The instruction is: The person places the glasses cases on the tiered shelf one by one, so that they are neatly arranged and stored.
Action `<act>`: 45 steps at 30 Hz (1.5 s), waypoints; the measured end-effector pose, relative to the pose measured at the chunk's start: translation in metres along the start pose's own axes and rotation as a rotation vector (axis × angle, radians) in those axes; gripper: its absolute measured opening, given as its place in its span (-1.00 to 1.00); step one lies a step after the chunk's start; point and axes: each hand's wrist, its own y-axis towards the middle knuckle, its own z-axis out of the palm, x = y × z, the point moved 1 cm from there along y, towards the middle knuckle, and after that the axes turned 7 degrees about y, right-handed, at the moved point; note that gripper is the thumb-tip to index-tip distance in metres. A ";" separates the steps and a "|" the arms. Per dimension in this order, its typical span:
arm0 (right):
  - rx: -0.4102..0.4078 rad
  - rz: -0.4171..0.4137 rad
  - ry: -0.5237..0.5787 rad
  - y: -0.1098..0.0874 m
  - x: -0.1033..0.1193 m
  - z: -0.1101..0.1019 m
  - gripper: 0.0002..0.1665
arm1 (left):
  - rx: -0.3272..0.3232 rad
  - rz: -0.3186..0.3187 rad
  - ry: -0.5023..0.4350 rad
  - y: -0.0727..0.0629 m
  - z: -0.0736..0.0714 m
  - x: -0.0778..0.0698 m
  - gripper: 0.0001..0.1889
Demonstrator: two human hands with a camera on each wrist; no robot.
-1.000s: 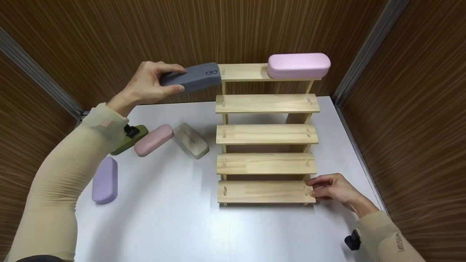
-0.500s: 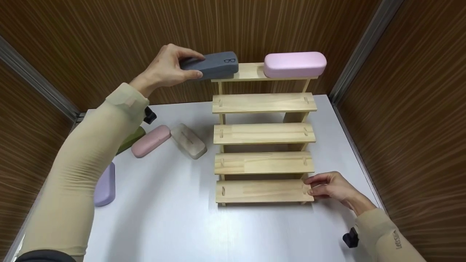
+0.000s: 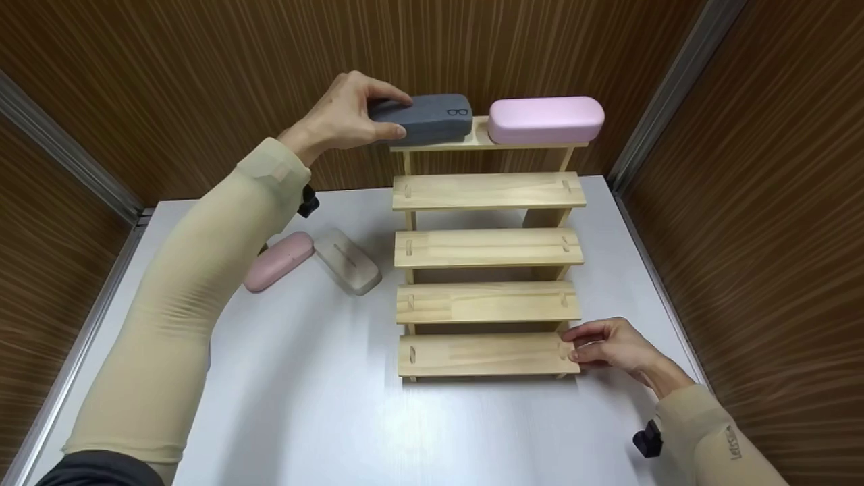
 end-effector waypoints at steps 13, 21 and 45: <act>-0.018 0.017 -0.014 -0.001 0.000 -0.001 -0.57 | 0.011 0.001 0.007 0.010 0.017 -0.007 -0.49; -0.019 0.017 -0.012 -0.001 0.001 0.000 -0.57 | 0.016 0.012 -0.006 0.011 0.023 -0.008 -0.51; 0.014 0.005 0.006 0.003 0.004 -0.005 -0.55 | -0.166 0.136 0.001 -0.030 -0.006 0.009 -0.54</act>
